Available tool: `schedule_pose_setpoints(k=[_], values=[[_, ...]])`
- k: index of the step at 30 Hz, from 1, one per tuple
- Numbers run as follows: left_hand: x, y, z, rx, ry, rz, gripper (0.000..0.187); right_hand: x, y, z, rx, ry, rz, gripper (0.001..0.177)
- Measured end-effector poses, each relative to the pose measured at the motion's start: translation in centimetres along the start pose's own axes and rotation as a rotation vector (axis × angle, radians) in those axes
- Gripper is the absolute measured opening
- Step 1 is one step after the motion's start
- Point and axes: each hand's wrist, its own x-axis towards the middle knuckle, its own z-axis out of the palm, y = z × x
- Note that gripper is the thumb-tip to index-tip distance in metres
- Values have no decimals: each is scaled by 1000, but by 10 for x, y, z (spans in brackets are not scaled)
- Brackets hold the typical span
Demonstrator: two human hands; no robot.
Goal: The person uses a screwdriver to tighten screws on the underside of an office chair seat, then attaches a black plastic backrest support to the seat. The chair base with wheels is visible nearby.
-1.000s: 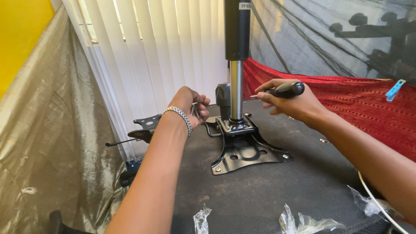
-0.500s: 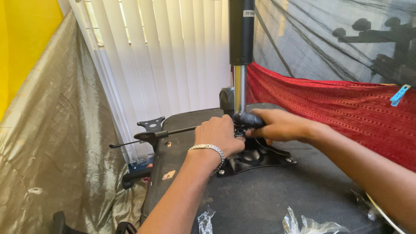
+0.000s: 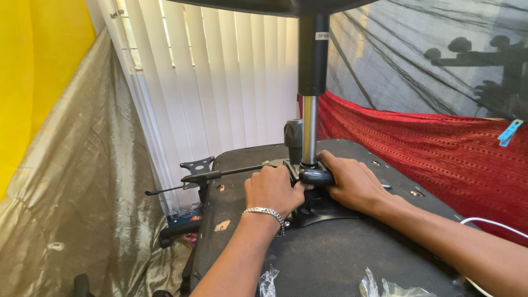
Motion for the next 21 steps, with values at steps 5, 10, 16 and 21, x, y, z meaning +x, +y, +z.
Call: schedule_pose_setpoints(k=[5, 10, 16, 21], values=[[-5, -1, -7, -45, 2, 25, 46, -3, -9, -3, -14, -6, 31, 60], [-8, 2, -1, -68, 19, 31, 46, -5, -10, -3, 1, -12, 81, 59], [-2, 2, -1, -79, -38, -20, 53, -4, -7, -3, 31, 0, 59, 60], [4, 5, 0, -115, -66, -51, 53, -2, -1, -5, 105, -11, 96, 60]])
